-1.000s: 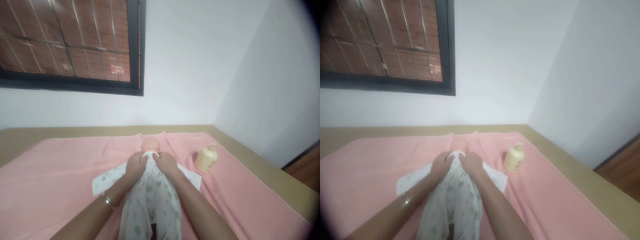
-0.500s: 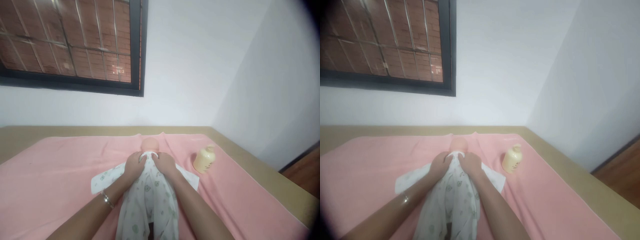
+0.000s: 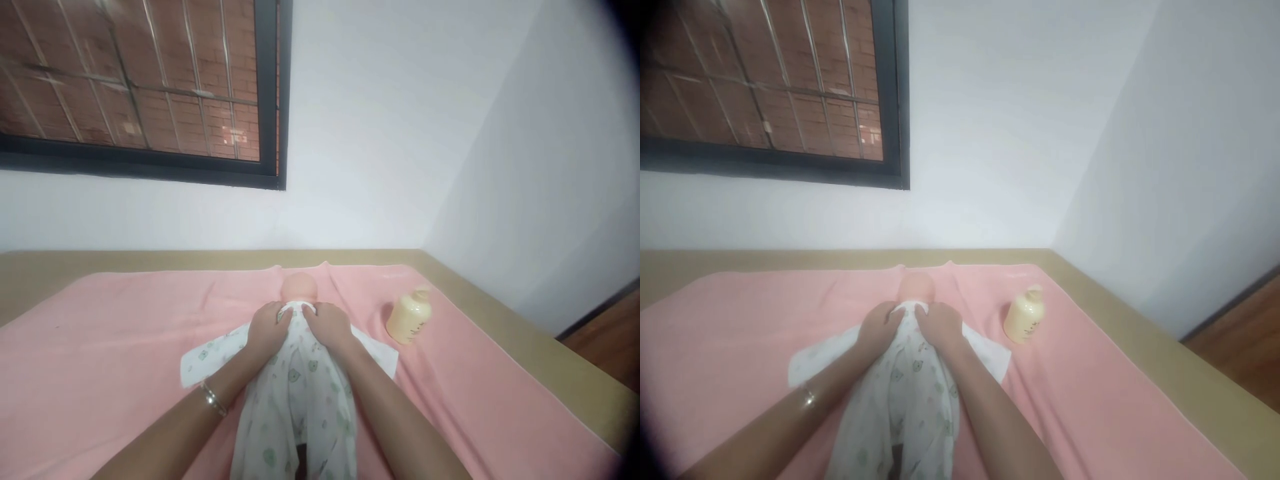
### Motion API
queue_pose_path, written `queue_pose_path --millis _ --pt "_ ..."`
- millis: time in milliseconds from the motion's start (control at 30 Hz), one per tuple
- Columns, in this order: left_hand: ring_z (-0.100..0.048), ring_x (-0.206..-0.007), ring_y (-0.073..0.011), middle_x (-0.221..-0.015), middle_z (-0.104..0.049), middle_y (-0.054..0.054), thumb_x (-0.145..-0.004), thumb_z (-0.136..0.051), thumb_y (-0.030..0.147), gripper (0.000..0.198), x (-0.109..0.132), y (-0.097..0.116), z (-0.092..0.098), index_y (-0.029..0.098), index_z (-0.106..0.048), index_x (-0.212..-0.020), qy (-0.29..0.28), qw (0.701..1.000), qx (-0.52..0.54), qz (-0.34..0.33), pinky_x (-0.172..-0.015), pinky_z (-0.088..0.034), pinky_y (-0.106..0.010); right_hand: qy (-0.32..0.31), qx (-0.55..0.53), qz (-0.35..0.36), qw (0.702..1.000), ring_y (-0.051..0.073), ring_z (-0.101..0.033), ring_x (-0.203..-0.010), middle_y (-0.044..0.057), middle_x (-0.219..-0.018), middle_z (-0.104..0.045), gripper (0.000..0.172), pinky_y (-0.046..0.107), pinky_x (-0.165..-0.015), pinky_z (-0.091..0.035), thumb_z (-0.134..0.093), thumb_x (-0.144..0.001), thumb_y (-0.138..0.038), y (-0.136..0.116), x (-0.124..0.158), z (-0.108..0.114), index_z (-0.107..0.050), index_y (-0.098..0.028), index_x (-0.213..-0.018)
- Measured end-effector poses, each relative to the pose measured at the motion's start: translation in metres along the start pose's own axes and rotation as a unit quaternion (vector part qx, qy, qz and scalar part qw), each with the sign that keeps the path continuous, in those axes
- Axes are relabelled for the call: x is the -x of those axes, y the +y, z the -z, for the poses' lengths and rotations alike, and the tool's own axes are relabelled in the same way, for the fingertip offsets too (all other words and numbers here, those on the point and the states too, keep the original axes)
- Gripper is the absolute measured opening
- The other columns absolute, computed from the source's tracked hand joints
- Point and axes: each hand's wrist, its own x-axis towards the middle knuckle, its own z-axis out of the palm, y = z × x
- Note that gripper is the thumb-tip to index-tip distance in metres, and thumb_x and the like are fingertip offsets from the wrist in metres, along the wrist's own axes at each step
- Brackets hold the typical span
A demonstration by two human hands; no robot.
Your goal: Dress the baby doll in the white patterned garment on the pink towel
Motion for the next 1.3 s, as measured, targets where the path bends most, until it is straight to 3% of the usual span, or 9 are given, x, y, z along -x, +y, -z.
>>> queue_pose_path --millis 600,1300 --pt "-0.056 -0.082 -0.0197 -0.086 -0.064 -0.005 -0.086 -0.035 0.04 0.034 0.0014 -0.0004 -0.0016 0.018 -0.061 -0.082 0.009 1.0 -0.003 -0.01 -0.074 -0.04 -0.031 -0.005 -0.002 -0.007 1.0 0.023 -0.058 -0.083 0.014 -0.092 -0.066 0.062 0.03 -0.069 -0.036 -0.019 -0.09 -0.057 0.0028 -0.0031 -0.0044 -0.065 -0.016 -0.091" --pt "-0.056 -0.086 -0.02 -0.09 -0.064 -0.006 -0.086 -0.036 0.038 0.033 0.0016 -0.0009 -0.0006 0.017 -0.062 -0.087 0.011 1.0 0.008 -0.007 -0.077 -0.04 -0.031 0.002 0.013 -0.006 1.0 0.022 -0.059 -0.083 0.012 -0.092 -0.066 0.064 0.029 -0.068 -0.038 -0.016 -0.09 -0.058 0.0017 -0.0026 -0.0065 -0.065 -0.018 -0.092"
